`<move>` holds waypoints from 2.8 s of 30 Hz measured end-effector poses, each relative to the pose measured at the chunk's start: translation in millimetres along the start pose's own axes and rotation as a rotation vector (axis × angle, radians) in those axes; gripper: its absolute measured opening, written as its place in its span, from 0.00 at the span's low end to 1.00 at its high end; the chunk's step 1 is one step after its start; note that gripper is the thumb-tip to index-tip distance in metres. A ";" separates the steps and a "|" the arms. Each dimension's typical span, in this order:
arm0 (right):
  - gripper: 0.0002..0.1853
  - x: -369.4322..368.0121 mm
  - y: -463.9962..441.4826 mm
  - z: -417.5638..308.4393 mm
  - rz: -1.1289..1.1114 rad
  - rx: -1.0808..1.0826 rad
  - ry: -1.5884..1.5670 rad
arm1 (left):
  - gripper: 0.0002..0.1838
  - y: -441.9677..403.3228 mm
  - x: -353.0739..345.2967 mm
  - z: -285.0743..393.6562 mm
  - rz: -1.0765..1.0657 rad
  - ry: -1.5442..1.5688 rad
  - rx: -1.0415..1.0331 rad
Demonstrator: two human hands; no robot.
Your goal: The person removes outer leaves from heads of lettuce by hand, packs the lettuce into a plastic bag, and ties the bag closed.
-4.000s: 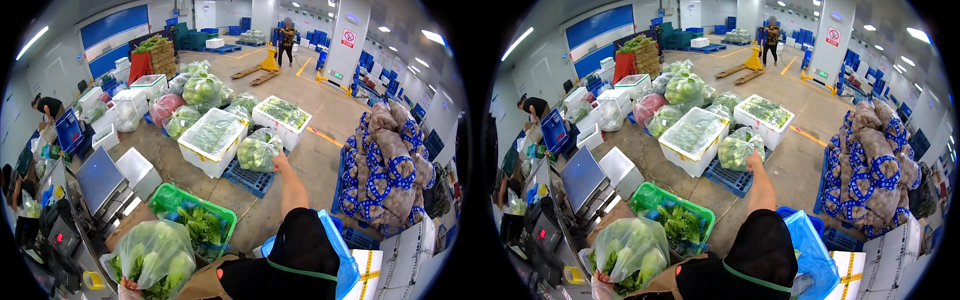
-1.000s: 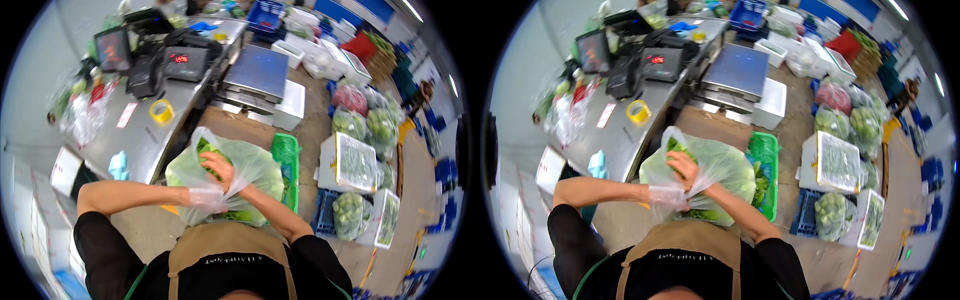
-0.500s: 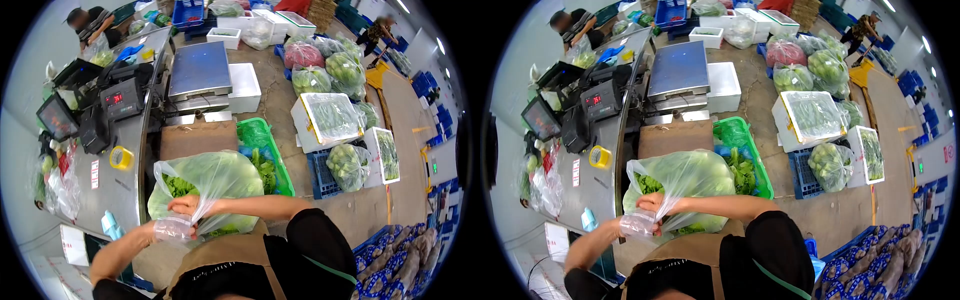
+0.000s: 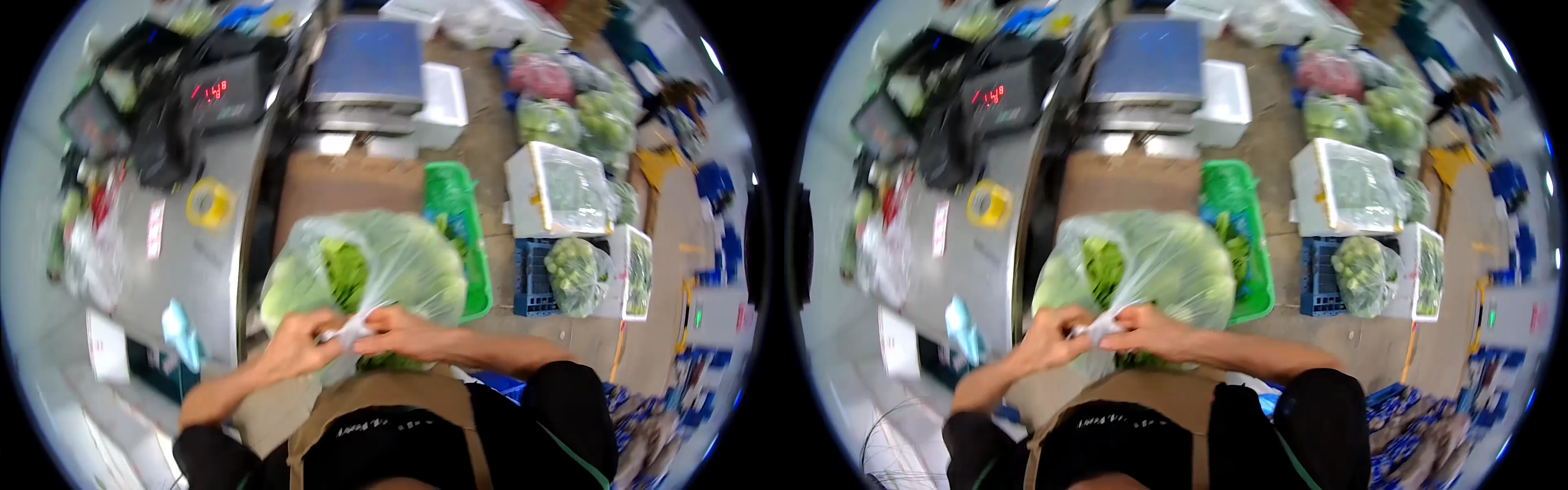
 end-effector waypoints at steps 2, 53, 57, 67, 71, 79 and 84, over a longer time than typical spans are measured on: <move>0.20 4.9 5.1 -4.9 -0.043 -0.068 0.182 | 0.10 -7.5 -1.6 -2.6 -0.045 0.030 -0.076; 0.21 -11.3 -7.8 43.7 0.423 0.504 -0.375 | 0.11 -3.8 -9.8 -69.4 -0.160 0.952 0.220; 0.26 -6.5 -34.1 33.3 0.383 0.473 -0.109 | 0.19 -5.2 -11.0 -63.9 -0.092 1.005 0.229; 0.41 -25.5 -43.3 14.4 0.307 0.427 0.316 | 0.18 -2.6 -46.1 -83.5 0.148 1.263 0.193; 0.26 -31.7 -41.2 19.6 0.283 0.626 0.473 | 0.19 0.5 -43.3 -81.1 0.122 1.202 0.128; 0.27 -28.7 -39.6 25.8 0.320 0.591 0.484 | 0.14 -14.7 -19.7 -69.8 0.542 -0.038 -0.431; 0.12 -8.5 -46.5 25.7 0.397 0.599 0.517 | 0.04 -21.0 -22.5 -79.4 0.666 -0.106 -0.460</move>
Point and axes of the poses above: each hand's wrist, its own y-axis away from the middle knuckle, its own x-axis out of the back of the hand, z = x × y, the point moved 1 cm from there along -y, towards the middle knuckle, and after that the axes turned 9 degrees about z, right-handed, at the moved point
